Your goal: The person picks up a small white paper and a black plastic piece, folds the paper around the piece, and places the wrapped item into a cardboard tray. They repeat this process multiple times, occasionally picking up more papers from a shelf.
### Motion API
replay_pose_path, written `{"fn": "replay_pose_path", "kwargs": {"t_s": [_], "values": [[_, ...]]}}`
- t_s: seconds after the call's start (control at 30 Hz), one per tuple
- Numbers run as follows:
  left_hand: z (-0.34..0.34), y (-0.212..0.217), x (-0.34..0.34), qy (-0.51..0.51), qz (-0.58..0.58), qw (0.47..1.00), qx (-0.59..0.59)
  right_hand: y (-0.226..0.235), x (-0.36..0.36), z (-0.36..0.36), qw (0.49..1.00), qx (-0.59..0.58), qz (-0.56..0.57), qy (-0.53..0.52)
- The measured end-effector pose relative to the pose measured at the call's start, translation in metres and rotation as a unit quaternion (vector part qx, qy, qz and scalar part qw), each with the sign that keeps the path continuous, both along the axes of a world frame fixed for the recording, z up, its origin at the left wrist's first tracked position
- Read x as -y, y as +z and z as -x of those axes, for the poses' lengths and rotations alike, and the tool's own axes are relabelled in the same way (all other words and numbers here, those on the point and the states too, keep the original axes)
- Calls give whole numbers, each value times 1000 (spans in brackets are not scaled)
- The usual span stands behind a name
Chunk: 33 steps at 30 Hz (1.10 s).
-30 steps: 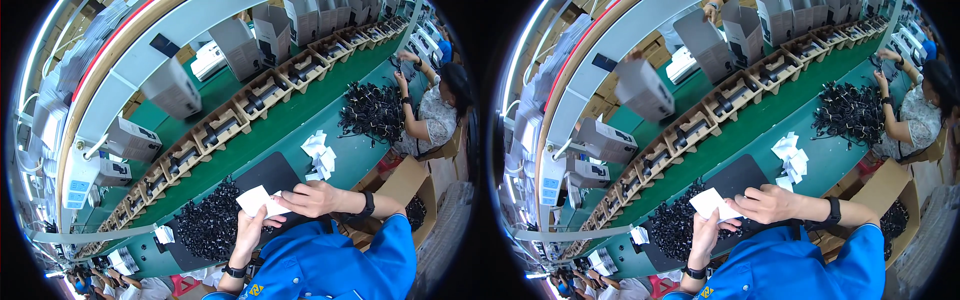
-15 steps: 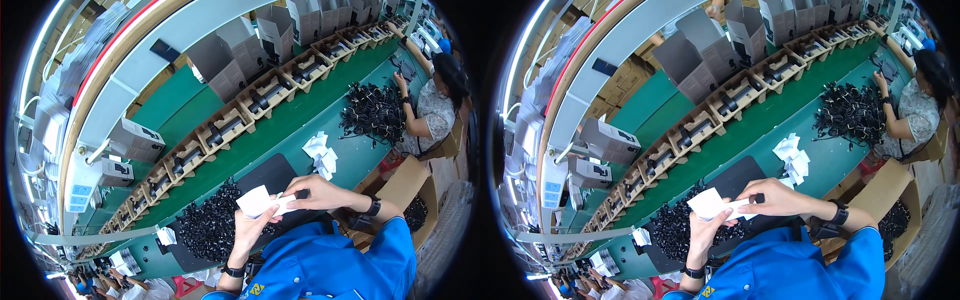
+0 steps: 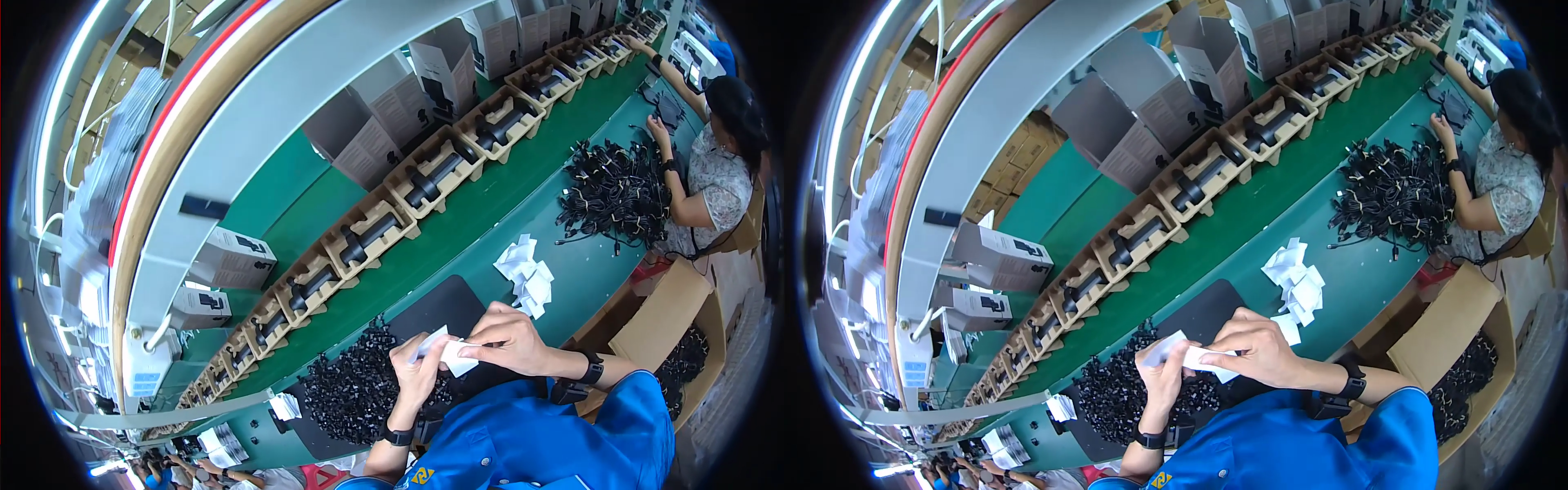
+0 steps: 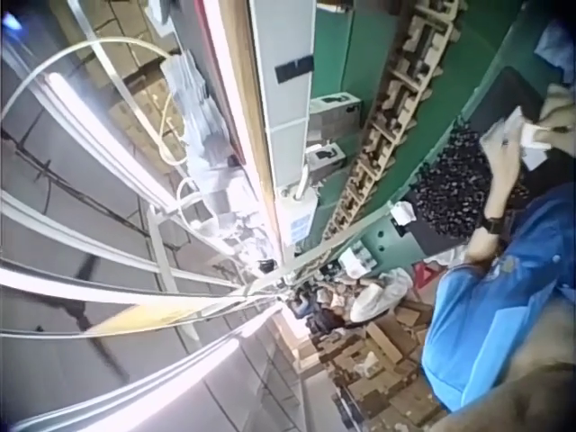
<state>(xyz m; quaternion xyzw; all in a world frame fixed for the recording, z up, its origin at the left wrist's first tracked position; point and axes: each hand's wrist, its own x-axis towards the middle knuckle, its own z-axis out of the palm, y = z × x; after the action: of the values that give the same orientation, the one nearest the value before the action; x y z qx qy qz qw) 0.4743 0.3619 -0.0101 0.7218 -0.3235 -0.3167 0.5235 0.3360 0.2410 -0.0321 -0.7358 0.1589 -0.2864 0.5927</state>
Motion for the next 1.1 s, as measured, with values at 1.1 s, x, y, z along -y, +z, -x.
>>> {"fn": "replay_pose_path", "kwargs": {"t_s": [1.1], "values": [[-63, -40, 6, 161, -161, 966, -121, -197, 426, -75, 716, -459, 274, -450]]}}
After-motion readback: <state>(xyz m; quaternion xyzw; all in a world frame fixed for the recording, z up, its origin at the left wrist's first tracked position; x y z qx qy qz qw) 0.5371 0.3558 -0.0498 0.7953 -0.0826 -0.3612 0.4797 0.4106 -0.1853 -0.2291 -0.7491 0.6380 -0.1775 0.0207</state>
